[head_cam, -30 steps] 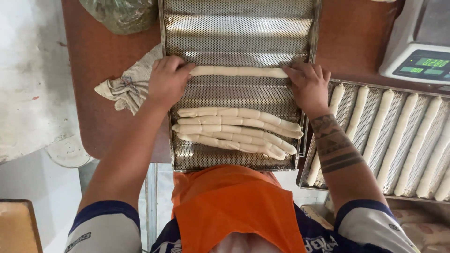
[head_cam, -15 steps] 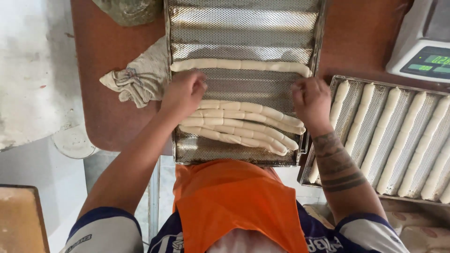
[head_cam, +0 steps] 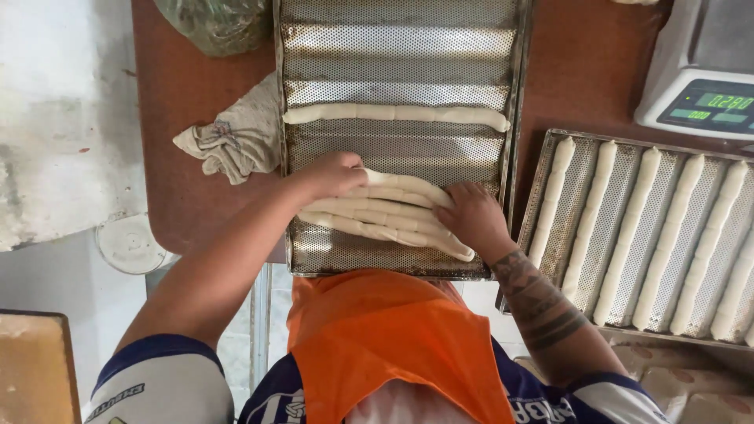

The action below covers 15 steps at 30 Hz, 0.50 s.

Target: The person is transferring long dough rolls from a machine's output onto grooved baking trays and aligning them properly for baking.

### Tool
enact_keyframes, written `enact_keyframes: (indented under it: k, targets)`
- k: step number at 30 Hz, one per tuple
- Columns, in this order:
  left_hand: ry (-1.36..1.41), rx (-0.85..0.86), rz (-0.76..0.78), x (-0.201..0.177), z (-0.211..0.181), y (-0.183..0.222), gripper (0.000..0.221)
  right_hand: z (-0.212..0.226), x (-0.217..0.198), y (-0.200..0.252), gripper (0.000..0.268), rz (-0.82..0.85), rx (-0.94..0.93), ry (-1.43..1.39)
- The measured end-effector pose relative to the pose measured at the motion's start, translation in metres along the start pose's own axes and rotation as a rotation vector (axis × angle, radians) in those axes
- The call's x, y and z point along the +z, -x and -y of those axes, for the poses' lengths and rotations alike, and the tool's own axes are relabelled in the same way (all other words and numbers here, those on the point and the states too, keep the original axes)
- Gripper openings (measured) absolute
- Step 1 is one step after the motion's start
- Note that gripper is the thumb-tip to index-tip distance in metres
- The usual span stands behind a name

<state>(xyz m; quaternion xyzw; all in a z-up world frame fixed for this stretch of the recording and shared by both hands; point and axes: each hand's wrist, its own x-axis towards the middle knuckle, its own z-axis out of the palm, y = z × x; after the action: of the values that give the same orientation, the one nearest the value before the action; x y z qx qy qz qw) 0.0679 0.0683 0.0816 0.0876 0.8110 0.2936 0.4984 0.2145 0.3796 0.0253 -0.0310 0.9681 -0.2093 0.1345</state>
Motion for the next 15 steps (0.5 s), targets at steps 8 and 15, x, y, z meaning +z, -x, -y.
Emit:
enact_keyframes:
  k: [8,15]
  targets:
    - [0.333,0.486,0.507,-0.006,-0.134,0.088,0.053,-0.017,-0.004,-0.005,0.031,0.013,-0.113,-0.268]
    - [0.113,0.317,-0.013,-0.053,-0.056,-0.005,0.059,0.016,-0.138,-0.028,0.021,0.16,0.141,-0.818]
